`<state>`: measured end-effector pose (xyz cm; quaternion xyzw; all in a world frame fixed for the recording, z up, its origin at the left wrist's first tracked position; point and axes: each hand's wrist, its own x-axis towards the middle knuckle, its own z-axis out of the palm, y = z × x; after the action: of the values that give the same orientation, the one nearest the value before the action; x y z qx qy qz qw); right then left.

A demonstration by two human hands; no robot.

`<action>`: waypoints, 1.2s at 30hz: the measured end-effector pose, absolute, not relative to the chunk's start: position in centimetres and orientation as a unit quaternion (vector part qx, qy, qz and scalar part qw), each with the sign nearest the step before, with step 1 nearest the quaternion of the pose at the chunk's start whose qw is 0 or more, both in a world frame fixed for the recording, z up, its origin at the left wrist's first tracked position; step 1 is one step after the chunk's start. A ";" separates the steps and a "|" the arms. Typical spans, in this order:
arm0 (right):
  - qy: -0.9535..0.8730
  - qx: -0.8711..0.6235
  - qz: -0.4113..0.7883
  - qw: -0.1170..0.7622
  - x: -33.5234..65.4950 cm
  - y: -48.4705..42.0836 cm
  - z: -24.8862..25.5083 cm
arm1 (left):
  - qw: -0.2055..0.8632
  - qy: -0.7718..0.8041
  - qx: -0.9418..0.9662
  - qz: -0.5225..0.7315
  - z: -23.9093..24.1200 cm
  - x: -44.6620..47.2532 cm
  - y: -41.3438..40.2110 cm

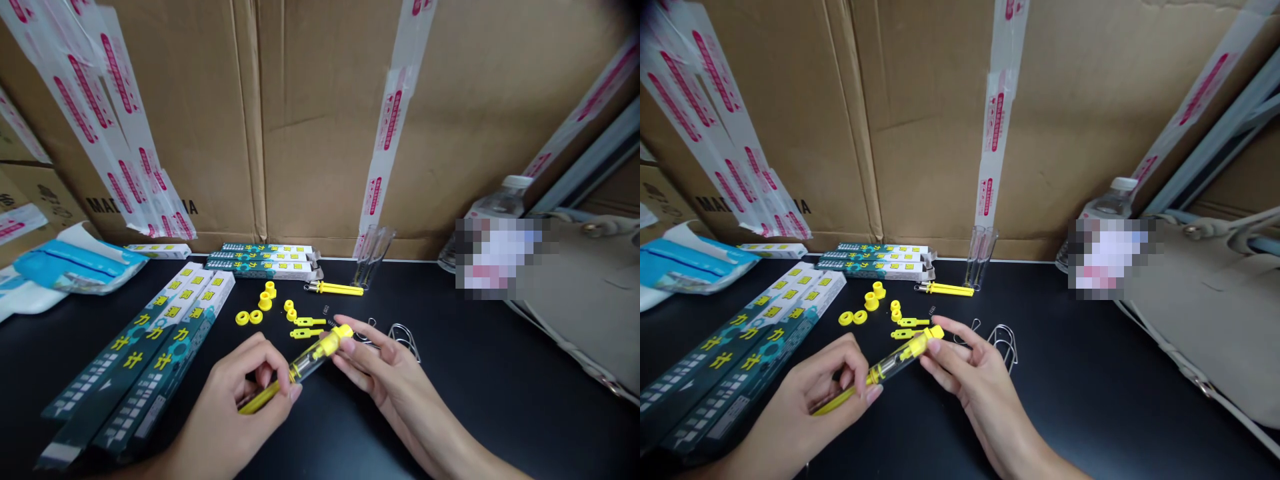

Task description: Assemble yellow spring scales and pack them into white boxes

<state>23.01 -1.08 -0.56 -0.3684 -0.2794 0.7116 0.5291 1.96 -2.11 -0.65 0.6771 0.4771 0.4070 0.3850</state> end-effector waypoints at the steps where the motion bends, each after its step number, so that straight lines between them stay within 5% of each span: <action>1: -0.285 -0.368 0.713 0.524 23.0 -1.1 -0.6 | 0.386 0.477 0.678 0.406 -0.6 2.0 -2.1; 36: -0.299 -0.370 0.718 0.508 23.1 -0.9 -0.6 | 0.393 0.484 0.673 0.399 -0.8 1.9 -2.2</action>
<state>23.12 -0.92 -0.60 -0.3696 -0.2989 0.7182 0.5082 1.87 -2.18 -0.82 0.6727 0.4839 0.3985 0.3931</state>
